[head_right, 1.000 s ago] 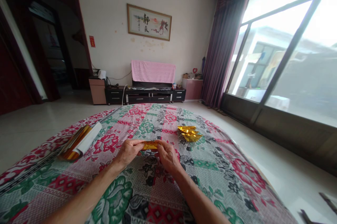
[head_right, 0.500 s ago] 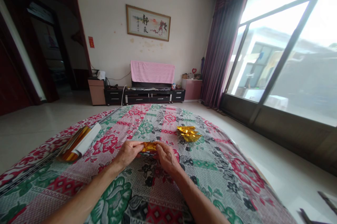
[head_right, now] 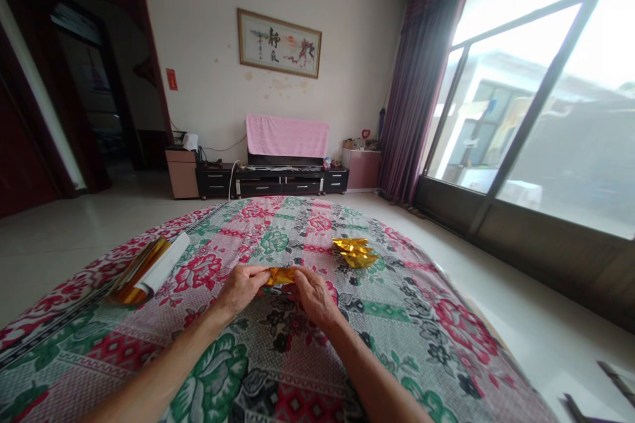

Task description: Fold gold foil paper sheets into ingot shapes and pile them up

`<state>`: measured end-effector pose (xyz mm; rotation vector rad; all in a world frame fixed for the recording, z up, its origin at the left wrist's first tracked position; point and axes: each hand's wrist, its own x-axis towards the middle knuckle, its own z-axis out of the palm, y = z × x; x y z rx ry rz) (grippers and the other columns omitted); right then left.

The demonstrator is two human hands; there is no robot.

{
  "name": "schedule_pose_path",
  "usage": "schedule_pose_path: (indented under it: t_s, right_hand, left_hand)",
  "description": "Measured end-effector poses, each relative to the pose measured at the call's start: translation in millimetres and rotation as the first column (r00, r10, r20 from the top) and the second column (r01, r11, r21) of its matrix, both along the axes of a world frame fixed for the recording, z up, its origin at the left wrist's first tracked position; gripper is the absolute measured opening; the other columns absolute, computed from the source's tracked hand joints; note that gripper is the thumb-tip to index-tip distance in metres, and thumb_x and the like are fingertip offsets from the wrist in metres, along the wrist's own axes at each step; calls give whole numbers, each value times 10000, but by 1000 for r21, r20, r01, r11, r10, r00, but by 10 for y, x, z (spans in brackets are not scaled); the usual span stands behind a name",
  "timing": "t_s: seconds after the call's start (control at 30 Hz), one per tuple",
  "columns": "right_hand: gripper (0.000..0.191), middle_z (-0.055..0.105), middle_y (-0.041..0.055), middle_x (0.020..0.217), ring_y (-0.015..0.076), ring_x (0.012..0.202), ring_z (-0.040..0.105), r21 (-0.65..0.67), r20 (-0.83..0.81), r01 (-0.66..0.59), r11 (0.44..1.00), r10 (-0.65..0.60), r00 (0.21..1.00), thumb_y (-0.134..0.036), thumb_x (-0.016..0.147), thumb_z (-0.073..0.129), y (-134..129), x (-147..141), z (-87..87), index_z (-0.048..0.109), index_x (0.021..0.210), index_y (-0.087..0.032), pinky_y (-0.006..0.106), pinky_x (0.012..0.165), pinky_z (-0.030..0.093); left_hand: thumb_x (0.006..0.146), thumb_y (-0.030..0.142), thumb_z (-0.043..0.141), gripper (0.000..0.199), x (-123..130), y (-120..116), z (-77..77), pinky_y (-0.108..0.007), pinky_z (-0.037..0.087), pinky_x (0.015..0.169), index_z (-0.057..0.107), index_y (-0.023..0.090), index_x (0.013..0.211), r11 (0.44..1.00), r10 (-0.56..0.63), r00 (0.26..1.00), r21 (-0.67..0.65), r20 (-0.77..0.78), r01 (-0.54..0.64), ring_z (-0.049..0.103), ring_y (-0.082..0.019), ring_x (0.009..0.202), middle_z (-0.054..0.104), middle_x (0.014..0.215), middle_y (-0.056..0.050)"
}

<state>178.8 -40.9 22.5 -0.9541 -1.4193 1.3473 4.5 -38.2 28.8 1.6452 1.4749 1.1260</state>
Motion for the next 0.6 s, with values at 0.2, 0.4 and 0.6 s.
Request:
schedule_pose_path:
  t_s: [0.2,0.4,0.6]
  right_hand:
    - [425,682,34,876,213,780,659,8,-7,12,1000,-12,1000,-549,752,534,15,-13,-39,632,991,-211,323,681,523]
    - [418,677,22,866,202,744,655,10,9,34,999,-34,999,-548,744,540,25,-18,-38,636,987,-221,303,635,521]
    - [413,683,28,883,186,732,654,-26,-32,14,1000,-14,999,-548,734,549,28,-21,-32,626,963,-213,287,629,511]
  left_hand:
    - [742,356,488,312,32,-31,1,-226,413,501,731,161,753,1000,0,1000,-17,2,0,613,-190,637,668,609,-21]
    - [740,345,491,318,26,-23,-4,-241,435,541,737,163,828,1000,31,999,1,14,-31,626,-197,660,672,602,-30]
    - [742,347,499,309,31,-16,-17,-240,427,524,738,168,818,1000,10,999,-30,34,-9,629,-193,635,672,593,-32]
